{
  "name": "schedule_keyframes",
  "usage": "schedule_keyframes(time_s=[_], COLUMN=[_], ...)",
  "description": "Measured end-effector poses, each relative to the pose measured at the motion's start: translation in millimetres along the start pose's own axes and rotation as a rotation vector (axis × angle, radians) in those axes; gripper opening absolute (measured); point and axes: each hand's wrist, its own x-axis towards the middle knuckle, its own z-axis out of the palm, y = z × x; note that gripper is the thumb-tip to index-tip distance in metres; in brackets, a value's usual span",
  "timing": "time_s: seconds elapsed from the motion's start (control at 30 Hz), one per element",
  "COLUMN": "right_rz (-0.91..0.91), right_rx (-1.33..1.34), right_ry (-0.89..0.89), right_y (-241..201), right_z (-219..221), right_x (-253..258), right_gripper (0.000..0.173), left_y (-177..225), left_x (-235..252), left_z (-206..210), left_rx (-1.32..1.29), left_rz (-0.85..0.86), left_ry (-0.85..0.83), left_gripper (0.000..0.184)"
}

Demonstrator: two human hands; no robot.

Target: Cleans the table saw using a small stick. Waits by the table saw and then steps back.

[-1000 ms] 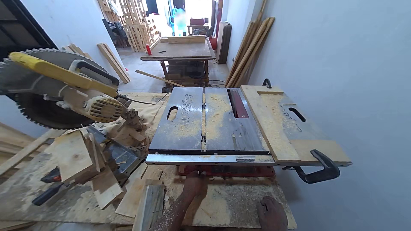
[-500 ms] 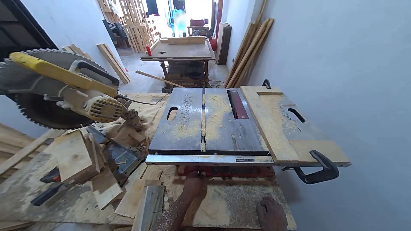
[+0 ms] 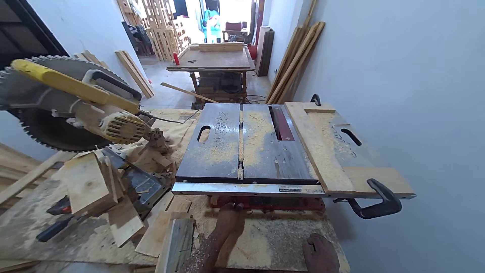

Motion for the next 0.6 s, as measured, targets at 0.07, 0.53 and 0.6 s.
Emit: schedule_keyframes(time_s=[0.07, 0.53, 0.6], right_rz=[-0.001, -0.003, -0.007], right_rx=[0.009, -0.004, -0.007], right_ry=[0.003, 0.025, 0.026], right_y=[1.3, -0.8, -0.1], right_z=[1.2, 1.4, 1.9], right_x=[0.0, -0.5, -0.7], right_gripper=[0.028, 0.026, 0.027], left_y=[0.0, -3.0, -3.8], left_x=[0.3, 4.1, 4.7], left_z=[-0.2, 2.9, 4.8], left_rx=[0.003, 0.025, 0.035], left_rz=[0.000, -0.045, -0.068], left_ry=[0.000, 0.027, 0.031], left_gripper=[0.053, 0.055, 0.057])
